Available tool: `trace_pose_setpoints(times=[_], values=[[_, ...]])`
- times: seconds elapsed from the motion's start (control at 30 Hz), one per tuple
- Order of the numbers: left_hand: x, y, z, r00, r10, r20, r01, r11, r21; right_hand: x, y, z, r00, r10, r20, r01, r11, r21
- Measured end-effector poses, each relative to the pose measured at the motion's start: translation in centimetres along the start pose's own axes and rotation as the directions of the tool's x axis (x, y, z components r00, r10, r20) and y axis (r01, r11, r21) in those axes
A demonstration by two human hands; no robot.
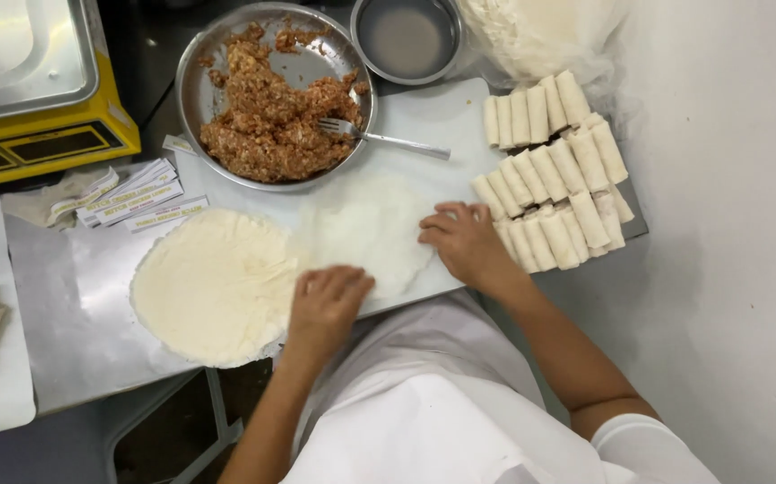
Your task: Manually filling and rolling spring rolls at a fast, efficient pace on a production line.
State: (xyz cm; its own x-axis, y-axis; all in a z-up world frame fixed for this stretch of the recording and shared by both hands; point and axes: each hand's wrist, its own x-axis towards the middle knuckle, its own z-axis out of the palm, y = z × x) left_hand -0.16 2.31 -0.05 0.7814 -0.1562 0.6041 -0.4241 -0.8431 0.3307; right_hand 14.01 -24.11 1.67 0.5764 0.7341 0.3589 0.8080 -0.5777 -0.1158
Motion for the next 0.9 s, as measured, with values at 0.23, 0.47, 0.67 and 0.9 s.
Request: trace_pose_setpoints(times=[0.23, 0.47, 0.67, 0.9], values=[[-1.0, 1.3, -0.7, 0.991, -0.004, 0.131, 0.005, 1.000, -0.007, 8.5, 3.9, -2.3, 0.968, 0.128, -0.216, -0.146, 0.987, -0.073], [-0.3, 2.3, -2.1, 0.983, -0.008, 0.184, 0.014, 0.999, -0.032, 16.9, 8.3, 1.4, 0.887, 0.432, -0.161, -0.441, 0.897, -0.023], [-0.6, 1.7, -1.7, 0.977, -0.011, 0.215, 0.014, 1.000, -0.014, 10.0, -7.4, 5.6, 0.989, 0.046, 0.138, -0.054, 0.997, 0.058], [-1.7, 0.9, -0.6, 0.980, -0.004, 0.200, 0.013, 0.999, -0.042, 8.9, -0.8, 1.5, 0.916, 0.320, 0.240, -0.286, 0.943, -0.169]])
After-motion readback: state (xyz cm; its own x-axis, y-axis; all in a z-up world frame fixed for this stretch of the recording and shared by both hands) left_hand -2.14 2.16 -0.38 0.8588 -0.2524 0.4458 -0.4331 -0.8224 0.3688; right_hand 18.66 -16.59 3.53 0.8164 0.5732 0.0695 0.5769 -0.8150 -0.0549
